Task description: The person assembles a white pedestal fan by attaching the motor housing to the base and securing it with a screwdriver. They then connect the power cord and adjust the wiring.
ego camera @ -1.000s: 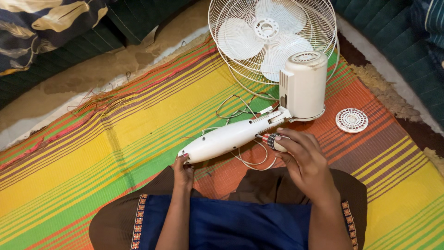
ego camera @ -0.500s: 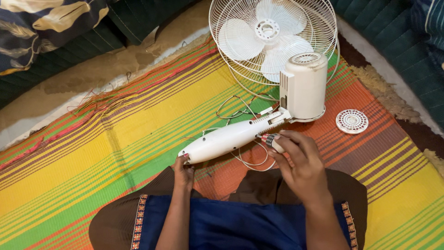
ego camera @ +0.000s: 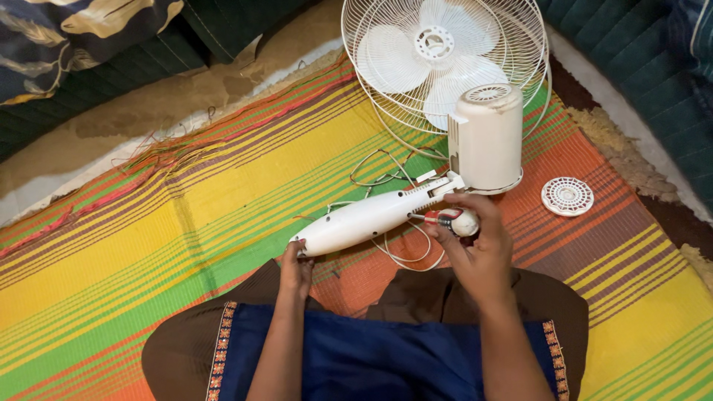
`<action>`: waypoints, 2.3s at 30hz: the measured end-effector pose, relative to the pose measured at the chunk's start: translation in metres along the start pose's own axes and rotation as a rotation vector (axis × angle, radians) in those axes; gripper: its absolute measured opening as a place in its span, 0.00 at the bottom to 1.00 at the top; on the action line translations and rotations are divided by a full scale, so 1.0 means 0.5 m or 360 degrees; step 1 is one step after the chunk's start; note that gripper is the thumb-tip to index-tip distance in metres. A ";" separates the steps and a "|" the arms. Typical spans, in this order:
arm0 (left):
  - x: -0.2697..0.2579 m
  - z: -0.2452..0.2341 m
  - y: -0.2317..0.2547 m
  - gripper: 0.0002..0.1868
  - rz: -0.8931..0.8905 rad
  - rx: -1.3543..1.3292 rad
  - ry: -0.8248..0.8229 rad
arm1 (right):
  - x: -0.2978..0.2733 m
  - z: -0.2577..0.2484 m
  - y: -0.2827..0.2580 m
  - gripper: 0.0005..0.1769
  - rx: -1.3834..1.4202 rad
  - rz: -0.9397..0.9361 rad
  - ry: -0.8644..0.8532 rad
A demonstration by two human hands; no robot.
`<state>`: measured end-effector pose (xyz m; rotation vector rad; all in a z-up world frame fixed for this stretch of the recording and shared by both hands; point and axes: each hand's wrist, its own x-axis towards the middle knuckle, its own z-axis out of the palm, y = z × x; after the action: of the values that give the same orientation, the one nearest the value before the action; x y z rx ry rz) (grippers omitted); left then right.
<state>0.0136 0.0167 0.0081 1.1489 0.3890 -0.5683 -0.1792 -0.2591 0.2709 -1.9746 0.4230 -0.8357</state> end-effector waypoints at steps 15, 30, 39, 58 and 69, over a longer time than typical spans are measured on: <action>-0.020 0.016 0.002 0.34 0.0030 0.0456 0.0419 | 0.023 0.000 -0.060 0.26 -0.0473 -0.0137 -0.0251; -0.444 0.426 0.219 0.20 0.1683 0.1240 -0.0820 | 0.021 0.029 -0.017 0.29 -0.0554 -0.0336 -0.0011; -0.432 0.490 0.248 0.21 0.1750 0.1422 -0.0910 | 0.041 -0.027 -0.019 0.31 -0.0193 -0.0149 -0.0488; -0.408 0.490 0.270 0.20 0.1757 0.1442 -0.1007 | 0.047 -0.015 0.003 0.29 -0.0283 -0.0305 -0.0370; -0.363 0.455 0.293 0.20 0.1454 0.1338 -0.1358 | 0.045 -0.010 0.029 0.26 -0.0216 -0.0253 -0.0486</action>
<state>-0.0418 -0.1113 0.3026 1.5647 -1.1695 -0.3368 -0.1665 -0.2830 0.2687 -2.2409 0.1487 -0.5995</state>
